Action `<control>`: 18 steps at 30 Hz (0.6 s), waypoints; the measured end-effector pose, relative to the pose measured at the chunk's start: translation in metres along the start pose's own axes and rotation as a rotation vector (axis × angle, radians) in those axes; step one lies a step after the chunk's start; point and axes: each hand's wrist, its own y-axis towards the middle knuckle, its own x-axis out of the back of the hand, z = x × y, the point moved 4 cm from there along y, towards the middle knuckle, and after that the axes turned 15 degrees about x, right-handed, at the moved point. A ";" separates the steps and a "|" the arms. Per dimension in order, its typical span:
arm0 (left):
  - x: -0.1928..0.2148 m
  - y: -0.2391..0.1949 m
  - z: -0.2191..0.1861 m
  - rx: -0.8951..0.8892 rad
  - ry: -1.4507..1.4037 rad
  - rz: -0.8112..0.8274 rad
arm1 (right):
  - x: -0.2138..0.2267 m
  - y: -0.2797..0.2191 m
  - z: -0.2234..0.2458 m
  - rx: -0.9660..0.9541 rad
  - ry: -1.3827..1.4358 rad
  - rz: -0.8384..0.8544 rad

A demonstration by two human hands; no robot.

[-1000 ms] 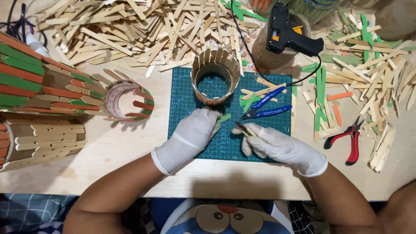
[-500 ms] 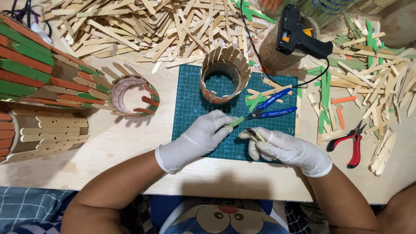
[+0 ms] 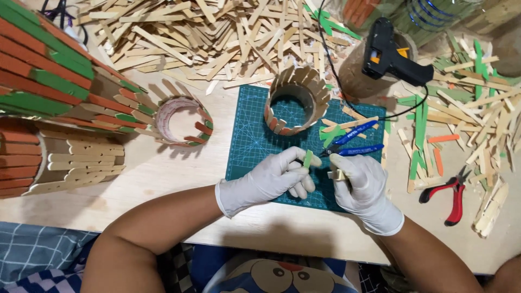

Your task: Assembling and shaping a decorative container using popsicle sticks, glue, and hand tools.

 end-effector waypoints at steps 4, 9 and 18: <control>0.006 0.006 0.005 0.009 -0.065 0.038 | -0.001 0.000 -0.005 0.016 0.225 -0.089; 0.009 0.011 0.007 -0.006 -0.073 0.125 | -0.004 -0.023 -0.010 -0.110 0.406 -0.155; 0.009 0.012 0.007 0.041 -0.061 0.094 | -0.015 -0.039 -0.034 -0.178 0.897 -0.240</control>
